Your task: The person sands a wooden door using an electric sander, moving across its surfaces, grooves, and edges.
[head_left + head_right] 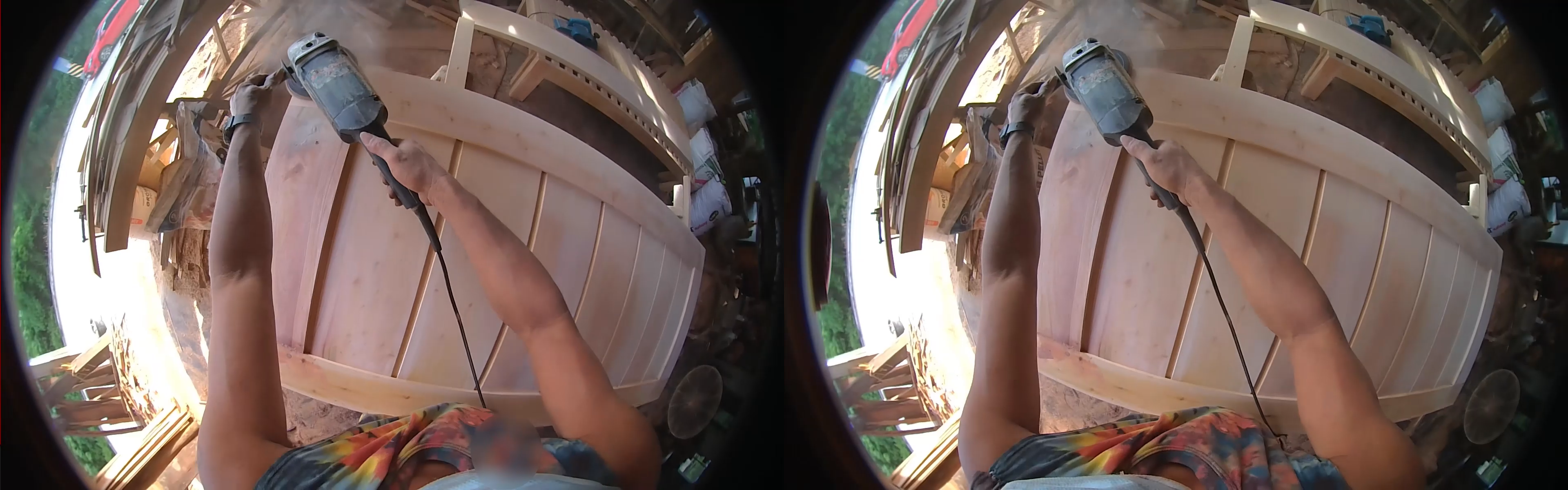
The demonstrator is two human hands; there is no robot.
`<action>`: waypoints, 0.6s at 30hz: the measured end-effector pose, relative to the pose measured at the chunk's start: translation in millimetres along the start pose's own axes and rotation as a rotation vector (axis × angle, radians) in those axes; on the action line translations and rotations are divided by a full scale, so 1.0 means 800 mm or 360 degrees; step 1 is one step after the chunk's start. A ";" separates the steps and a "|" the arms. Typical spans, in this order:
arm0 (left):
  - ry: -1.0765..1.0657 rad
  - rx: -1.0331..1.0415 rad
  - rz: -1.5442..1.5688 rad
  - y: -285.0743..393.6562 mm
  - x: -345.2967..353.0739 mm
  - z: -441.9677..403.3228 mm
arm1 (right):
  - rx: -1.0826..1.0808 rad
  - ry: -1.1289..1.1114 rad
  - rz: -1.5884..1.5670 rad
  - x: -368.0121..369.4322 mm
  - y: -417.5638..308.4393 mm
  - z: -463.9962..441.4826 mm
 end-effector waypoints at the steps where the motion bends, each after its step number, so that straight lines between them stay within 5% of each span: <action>1: -0.0010 0.0017 0.0049 0.011 -0.001 0.011 | -0.0006 -0.0001 -0.0006 0.001 0.005 0.008; 18: -0.0211 0.0416 0.0430 0.302 0.096 0.141 | -0.0025 0.0360 -0.0499 -0.128 0.179 0.173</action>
Point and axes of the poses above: each hand's wrist, its own z-axis away from the middle knuckle, its own x-axis out of the palm, y = z × x, the point moved 3 cm from there along -z, towards the middle knuckle, and after that the axes turned 11 degrees about x, right-handed, at the moved point
